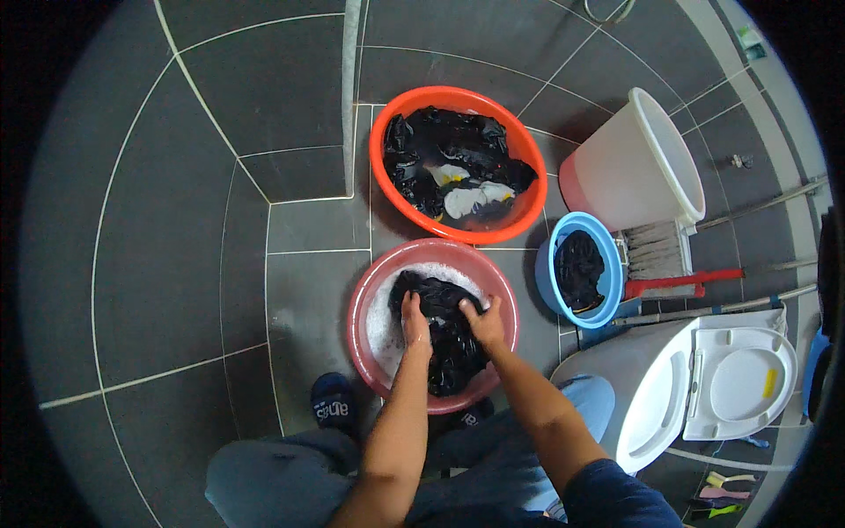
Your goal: The person sits on the floor and hand-washes dark garments in a pink basin filled with soapy water. They repeatedly scrub, wring, and rinse the clothes, then transfer them to an orange basin.
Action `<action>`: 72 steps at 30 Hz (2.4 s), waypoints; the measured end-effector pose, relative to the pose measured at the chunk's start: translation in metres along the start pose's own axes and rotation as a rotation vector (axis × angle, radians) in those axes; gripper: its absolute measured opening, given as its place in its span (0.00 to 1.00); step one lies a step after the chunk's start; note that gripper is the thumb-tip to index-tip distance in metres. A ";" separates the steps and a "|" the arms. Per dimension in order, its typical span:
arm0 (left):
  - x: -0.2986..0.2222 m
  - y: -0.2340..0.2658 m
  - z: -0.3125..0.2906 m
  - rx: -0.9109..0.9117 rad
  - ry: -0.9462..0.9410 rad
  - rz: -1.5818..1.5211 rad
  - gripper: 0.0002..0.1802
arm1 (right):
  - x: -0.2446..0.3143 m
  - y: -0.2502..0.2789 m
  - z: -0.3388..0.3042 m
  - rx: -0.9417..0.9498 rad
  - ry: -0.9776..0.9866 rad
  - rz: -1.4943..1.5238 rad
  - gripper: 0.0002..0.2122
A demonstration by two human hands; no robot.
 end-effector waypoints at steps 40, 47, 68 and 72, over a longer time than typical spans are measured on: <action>-0.085 -0.045 -0.128 0.278 -0.505 0.067 0.13 | 0.009 0.007 -0.024 0.779 -0.473 0.746 0.31; -0.053 -0.067 -0.141 0.818 -0.299 0.122 0.09 | 0.071 0.035 0.001 0.855 -0.272 1.044 0.39; 0.045 -0.044 -0.055 0.282 0.341 -0.866 0.23 | 0.122 0.050 -0.068 0.249 0.384 0.283 0.09; 0.050 -0.043 -0.045 0.837 0.294 -0.924 0.16 | 0.131 0.052 -0.117 0.058 0.601 0.045 0.15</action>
Point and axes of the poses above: each hand's wrist, its own z-axis towards the middle knuckle, its own y-axis out of the back of the hand, x = y × z, the point moved 8 cm from there along z, towards the middle knuckle, and after that the axes turned 12 degrees about -x, right-handed, at the moved point
